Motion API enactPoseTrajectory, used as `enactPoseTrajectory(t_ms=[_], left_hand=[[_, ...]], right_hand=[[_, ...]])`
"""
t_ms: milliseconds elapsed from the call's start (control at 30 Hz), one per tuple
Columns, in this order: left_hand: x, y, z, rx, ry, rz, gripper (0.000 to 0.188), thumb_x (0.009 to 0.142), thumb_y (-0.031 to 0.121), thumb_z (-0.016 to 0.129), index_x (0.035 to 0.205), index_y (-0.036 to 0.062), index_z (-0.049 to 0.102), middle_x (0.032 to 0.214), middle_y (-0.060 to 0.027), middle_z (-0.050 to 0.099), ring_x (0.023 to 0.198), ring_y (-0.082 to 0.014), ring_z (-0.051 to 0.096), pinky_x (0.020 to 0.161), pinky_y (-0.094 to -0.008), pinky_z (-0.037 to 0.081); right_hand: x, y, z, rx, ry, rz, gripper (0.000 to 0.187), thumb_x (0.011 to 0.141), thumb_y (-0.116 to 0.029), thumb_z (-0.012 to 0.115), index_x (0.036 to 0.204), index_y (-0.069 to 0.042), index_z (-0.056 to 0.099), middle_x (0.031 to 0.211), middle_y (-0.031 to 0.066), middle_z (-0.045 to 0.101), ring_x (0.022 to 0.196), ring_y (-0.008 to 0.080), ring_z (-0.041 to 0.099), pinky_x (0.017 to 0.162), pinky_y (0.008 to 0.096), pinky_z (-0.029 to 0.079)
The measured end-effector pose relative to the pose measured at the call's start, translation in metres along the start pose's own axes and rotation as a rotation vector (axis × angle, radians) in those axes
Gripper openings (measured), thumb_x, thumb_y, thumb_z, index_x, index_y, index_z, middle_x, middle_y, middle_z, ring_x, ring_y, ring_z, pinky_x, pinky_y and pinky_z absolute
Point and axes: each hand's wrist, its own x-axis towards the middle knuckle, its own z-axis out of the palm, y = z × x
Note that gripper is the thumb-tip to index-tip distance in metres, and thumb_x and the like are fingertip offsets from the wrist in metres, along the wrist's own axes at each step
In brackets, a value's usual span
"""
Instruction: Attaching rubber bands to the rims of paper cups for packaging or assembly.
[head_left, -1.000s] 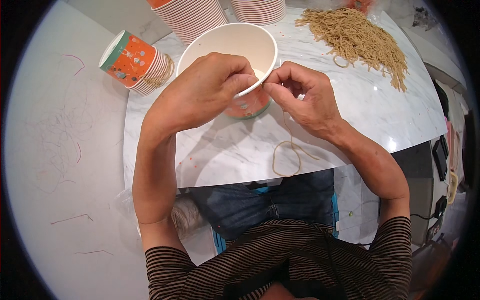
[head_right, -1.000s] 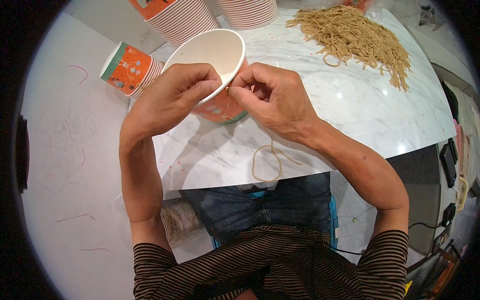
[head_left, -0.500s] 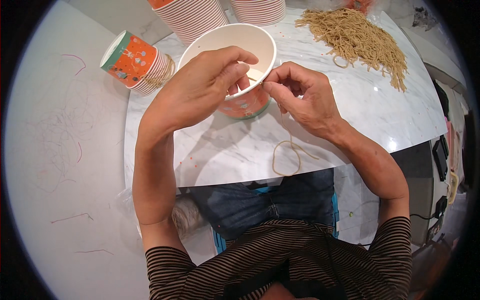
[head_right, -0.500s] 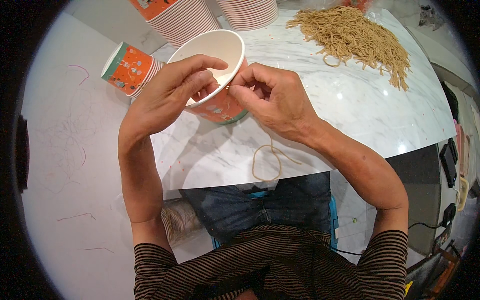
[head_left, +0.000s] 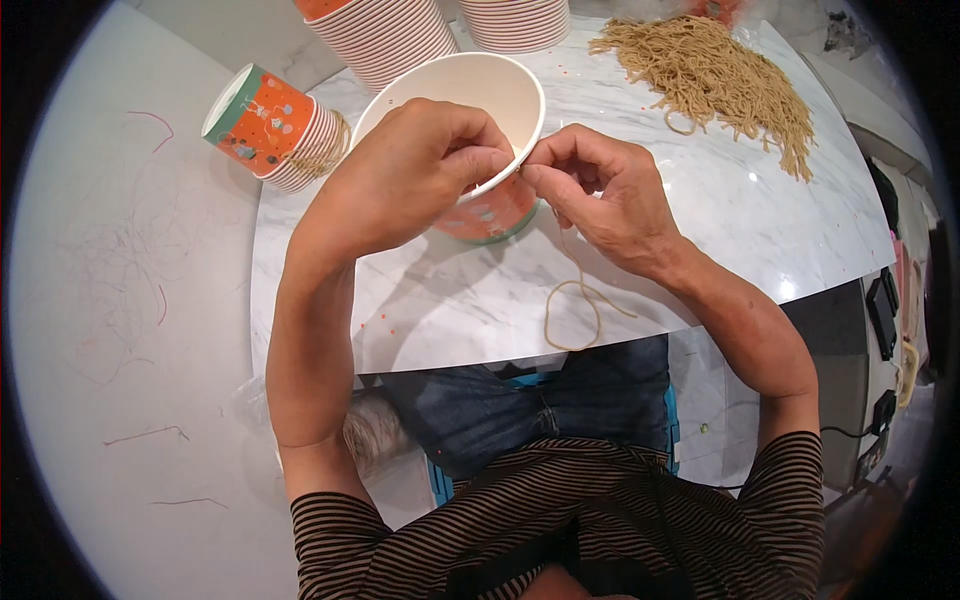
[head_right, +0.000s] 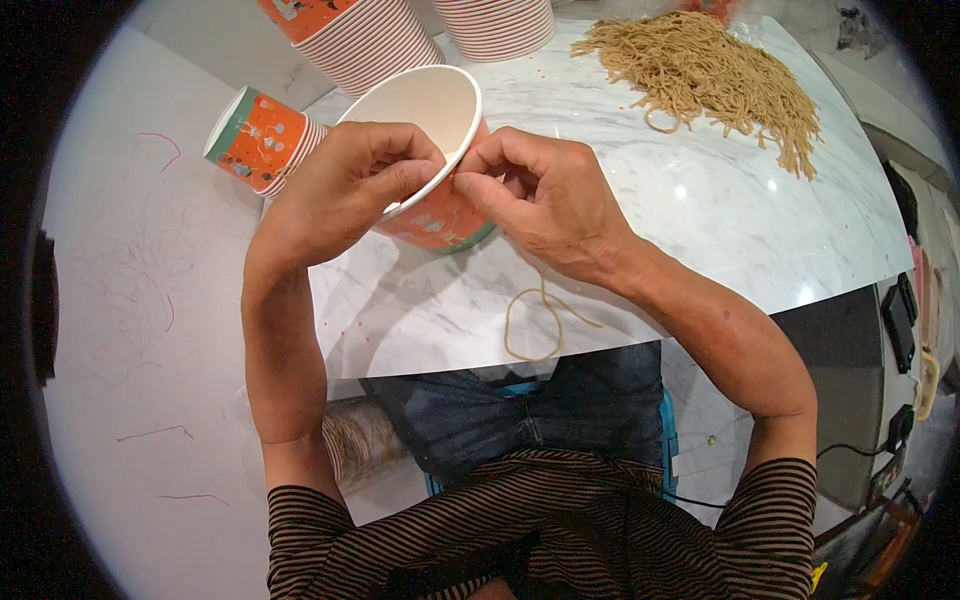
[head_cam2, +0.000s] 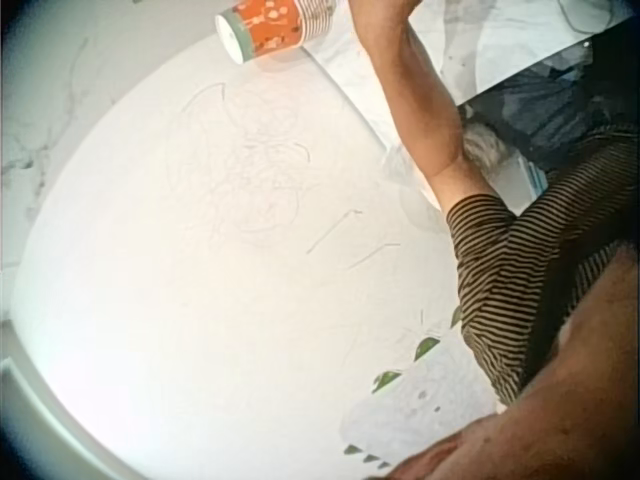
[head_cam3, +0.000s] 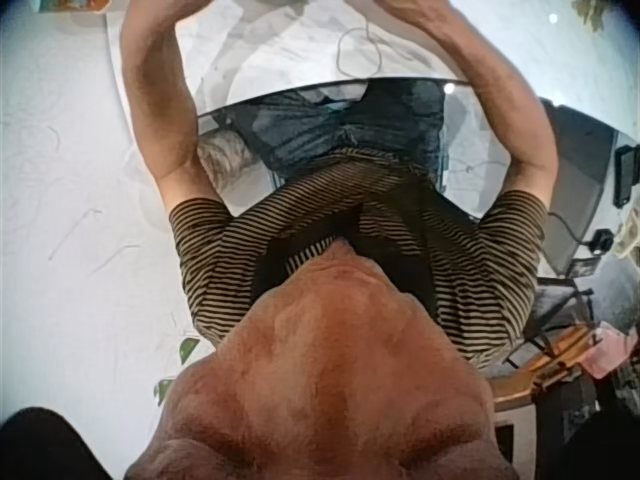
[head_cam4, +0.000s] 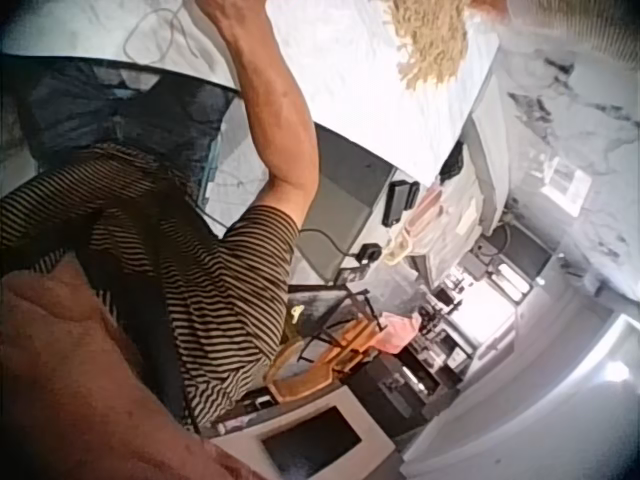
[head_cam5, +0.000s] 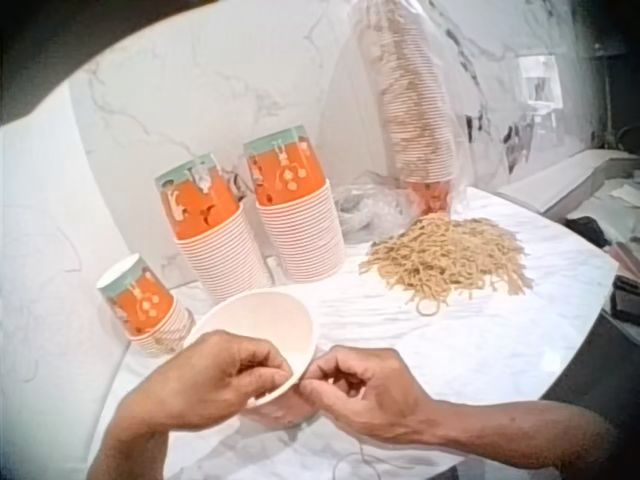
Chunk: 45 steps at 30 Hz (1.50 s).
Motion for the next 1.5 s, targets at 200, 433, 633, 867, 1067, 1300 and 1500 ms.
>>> enactPoseTrajectory(t_ms=[200, 433, 633, 867, 1067, 1300, 1500], left_hand=[[-0.002, -0.004, 0.005, -0.214, 0.238, 0.057, 0.019, 0.106, 0.015, 0.057, 0.097, 0.0007, 0.066, 0.093, -0.0033, 0.071, 0.081, -0.0088, 0.06, 0.074, -0.0256, 0.051], [0.002, 0.003, 0.026, -0.524, 0.333, 0.311, 0.017, 0.108, 0.011, 0.054, 0.101, -0.0014, 0.063, 0.094, -0.0054, 0.073, 0.084, -0.0093, 0.065, 0.079, -0.0266, 0.055], [0.005, 0.013, 0.031, -0.408, 0.376, 0.232, 0.009, 0.105, 0.008, 0.058, 0.103, -0.0006, 0.061, 0.077, -0.0028, 0.066, 0.071, -0.0067, 0.061, 0.064, -0.0231, 0.049], [0.005, 0.01, 0.029, -0.344, 0.456, 0.112, 0.01, 0.101, 0.007, 0.063, 0.104, -0.0018, 0.061, 0.07, -0.0034, 0.065, 0.065, -0.0074, 0.059, 0.059, -0.0246, 0.047], [0.01, 0.014, 0.021, -0.258, 0.375, 0.118, 0.013, 0.099, 0.01, 0.066, 0.096, -0.0022, 0.066, 0.071, -0.0045, 0.066, 0.065, -0.0096, 0.06, 0.061, -0.026, 0.048], [0.011, 0.016, 0.012, -0.154, 0.27, 0.144, 0.014, 0.097, 0.01, 0.065, 0.092, -0.0016, 0.072, 0.071, -0.0049, 0.064, 0.065, -0.0121, 0.06, 0.063, -0.0278, 0.049], [0.011, 0.015, 0.005, -0.24, 0.088, 0.098, 0.019, 0.106, 0.013, 0.062, 0.098, -0.002, 0.07, 0.08, 0.0021, 0.065, 0.072, -0.004, 0.056, 0.065, -0.0212, 0.047]], right_hand=[[0.002, -0.002, -0.004, 0.156, -0.186, 0.205, 0.015, 0.101, -0.011, 0.068, 0.106, 0.003, 0.072, 0.088, 0.0028, 0.071, 0.067, 0.0054, 0.061, 0.058, 0.0207, 0.051], [0.004, 0.004, -0.001, 0.216, -0.236, 0.221, 0.023, 0.103, -0.019, 0.064, 0.106, 0.002, 0.074, 0.082, 0.004, 0.072, 0.059, 0.0077, 0.06, 0.055, 0.023, 0.05], [0.009, 0.006, -0.013, 0.257, -0.358, 0.261, 0.023, 0.105, -0.02, 0.062, 0.104, 0.0, 0.073, 0.082, 0.0024, 0.071, 0.058, 0.0078, 0.06, 0.055, 0.0219, 0.048], [0.017, -0.023, -0.042, -0.01, -0.359, 0.173, 0.027, 0.104, -0.026, 0.065, 0.1, 0.0, 0.074, 0.075, -0.0018, 0.064, 0.066, 0.0047, 0.056, 0.057, 0.0239, 0.048], [0.034, -0.059, -0.061, -0.39, -0.311, -0.188, 0.022, 0.098, -0.02, 0.071, 0.097, 0.001, 0.073, 0.067, 0.0054, 0.059, 0.06, 0.0117, 0.047, 0.056, 0.031, 0.04], [0.051, -0.036, -0.061, -0.3, -0.214, -0.368, 0.016, 0.096, -0.017, 0.074, 0.099, -0.001, 0.073, 0.078, 0.0032, 0.069, 0.069, 0.0101, 0.057, 0.064, 0.0287, 0.048], [0.053, -0.008, -0.055, -0.162, -0.099, -0.332, 0.013, 0.096, -0.016, 0.075, 0.098, -0.004, 0.071, 0.085, -0.0005, 0.07, 0.079, 0.0089, 0.063, 0.07, 0.028, 0.05]])
